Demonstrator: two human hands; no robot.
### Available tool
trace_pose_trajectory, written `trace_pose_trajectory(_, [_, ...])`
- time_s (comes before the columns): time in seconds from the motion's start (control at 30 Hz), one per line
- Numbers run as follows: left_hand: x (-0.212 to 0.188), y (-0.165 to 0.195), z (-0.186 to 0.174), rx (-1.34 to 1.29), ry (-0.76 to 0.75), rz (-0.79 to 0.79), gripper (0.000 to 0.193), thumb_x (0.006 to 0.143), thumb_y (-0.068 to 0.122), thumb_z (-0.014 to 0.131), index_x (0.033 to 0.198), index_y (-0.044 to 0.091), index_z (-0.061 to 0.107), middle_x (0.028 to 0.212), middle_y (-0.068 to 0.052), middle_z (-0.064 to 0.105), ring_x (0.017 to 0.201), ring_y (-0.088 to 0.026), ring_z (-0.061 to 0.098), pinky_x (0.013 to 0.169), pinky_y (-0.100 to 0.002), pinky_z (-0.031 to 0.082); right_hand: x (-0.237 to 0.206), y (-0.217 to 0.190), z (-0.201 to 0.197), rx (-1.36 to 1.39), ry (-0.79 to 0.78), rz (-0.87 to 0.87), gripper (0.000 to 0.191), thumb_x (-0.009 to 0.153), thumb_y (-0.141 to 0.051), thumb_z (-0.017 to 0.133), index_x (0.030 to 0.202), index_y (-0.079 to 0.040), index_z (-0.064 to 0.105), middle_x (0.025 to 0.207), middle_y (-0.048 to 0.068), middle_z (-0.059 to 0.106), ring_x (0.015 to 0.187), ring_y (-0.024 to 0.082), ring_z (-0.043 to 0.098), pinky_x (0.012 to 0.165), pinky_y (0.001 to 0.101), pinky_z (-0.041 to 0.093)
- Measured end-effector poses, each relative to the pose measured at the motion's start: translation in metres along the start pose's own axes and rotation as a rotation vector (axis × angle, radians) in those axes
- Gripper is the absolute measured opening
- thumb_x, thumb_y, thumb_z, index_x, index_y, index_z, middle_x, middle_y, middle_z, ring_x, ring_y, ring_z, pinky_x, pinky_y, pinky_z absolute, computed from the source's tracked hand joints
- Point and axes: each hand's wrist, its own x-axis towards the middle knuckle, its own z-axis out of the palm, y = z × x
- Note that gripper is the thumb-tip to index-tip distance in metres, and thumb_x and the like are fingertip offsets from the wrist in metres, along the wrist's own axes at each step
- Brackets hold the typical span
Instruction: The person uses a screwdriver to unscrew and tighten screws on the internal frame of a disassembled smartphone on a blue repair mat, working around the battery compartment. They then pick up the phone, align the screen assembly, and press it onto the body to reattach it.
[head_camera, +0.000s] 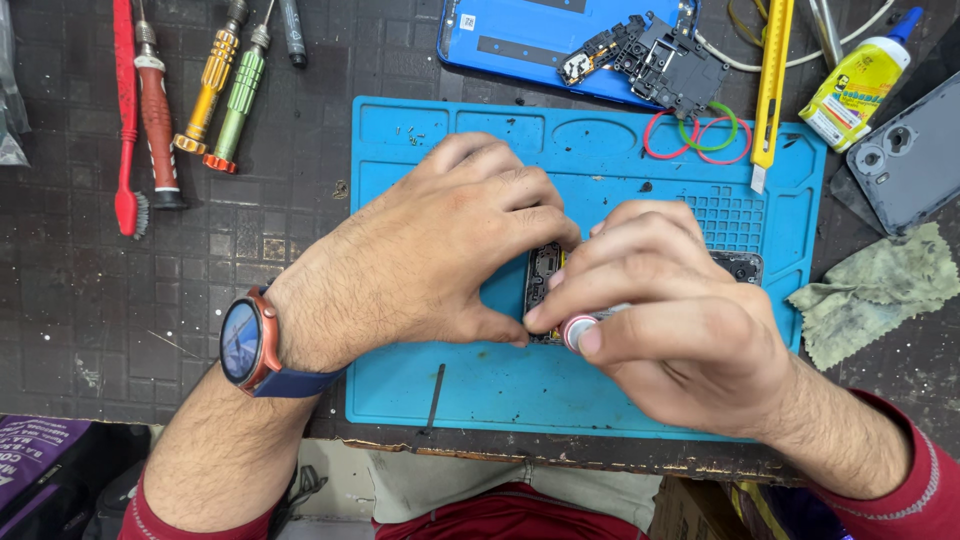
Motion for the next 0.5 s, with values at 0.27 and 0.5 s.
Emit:
trace_pose_trajectory(0.27, [0.0006,0.0004,-0.0012,0.009,-0.016,-0.005,0.077,0.052,0.04,0.096,0.118,0.013,0.067,0.116,-0.007,0.064,0.121,-0.035,0.054,0.108,-0.051,0.037,-0.0024,0.0018,0.0001,-0.033,0.07,-0.015,0.033,0.079,0.0,0.086,0.096,-0.013,0.061,0.104,0.004,0.07,0.098,0.024,0.066,0.089,0.0433,0.051])
trace_pose_trajectory(0.5, [-0.0002,0.0008,-0.0013,0.005,-0.01,0.001,0.076,0.052,0.038,0.095,0.118,0.013,0.067,0.115,-0.006,0.064,0.121,-0.033,0.055,0.109,-0.05,0.037,-0.0005,0.0014,0.0026,0.001,0.11,-0.059,0.037,0.077,-0.007,0.089,0.098,-0.013,0.059,0.101,0.005,0.066,0.096,0.025,0.062,0.088,0.0402,0.051])
